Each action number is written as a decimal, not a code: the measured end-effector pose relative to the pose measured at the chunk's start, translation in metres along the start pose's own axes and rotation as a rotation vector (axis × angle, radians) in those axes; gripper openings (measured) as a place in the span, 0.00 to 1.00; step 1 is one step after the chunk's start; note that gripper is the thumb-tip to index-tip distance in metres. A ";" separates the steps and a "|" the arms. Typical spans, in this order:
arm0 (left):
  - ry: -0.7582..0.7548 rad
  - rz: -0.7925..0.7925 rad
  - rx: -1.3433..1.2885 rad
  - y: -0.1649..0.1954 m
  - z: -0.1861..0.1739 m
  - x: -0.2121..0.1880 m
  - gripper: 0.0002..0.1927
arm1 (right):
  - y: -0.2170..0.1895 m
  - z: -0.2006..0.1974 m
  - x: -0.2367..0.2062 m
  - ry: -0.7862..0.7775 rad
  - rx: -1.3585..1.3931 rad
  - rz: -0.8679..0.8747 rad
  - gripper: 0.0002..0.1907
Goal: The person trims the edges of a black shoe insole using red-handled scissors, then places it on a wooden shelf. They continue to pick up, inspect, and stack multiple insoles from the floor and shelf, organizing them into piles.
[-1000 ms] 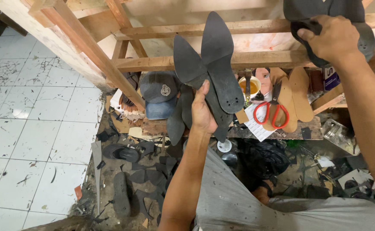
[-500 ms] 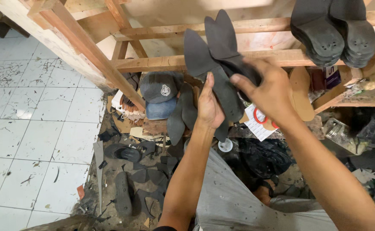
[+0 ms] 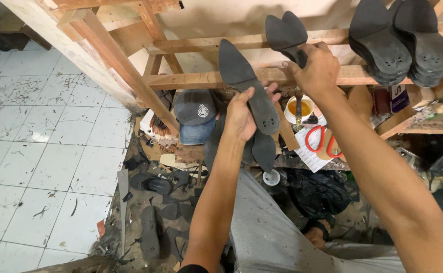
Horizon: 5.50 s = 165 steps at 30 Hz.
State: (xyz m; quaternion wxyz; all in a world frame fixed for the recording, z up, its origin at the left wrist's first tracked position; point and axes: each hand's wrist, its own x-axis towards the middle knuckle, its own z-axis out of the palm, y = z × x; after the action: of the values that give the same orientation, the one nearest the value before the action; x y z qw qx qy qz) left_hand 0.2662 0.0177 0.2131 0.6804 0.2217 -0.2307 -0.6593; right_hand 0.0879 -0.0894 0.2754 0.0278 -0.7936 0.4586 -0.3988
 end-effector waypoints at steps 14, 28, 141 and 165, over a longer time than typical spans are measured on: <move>0.084 0.160 0.245 0.019 0.020 0.062 0.13 | -0.061 0.010 -0.024 -0.120 0.690 0.021 0.18; 0.351 0.043 0.903 0.088 0.031 0.126 0.26 | 0.024 0.036 -0.019 -0.063 0.151 0.071 0.31; 0.370 0.725 1.190 -0.001 0.051 0.007 0.30 | -0.065 -0.091 -0.165 0.105 1.575 0.607 0.19; 0.604 0.669 1.529 0.012 0.031 0.073 0.26 | -0.043 -0.020 0.002 -0.130 0.983 0.421 0.33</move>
State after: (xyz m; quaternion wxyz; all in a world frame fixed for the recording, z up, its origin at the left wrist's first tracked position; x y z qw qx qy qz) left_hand 0.2587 -0.0546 0.2463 0.5350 0.7011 -0.4714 -0.0047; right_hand 0.1055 -0.0596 0.3075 0.5037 -0.6008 0.3644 -0.5025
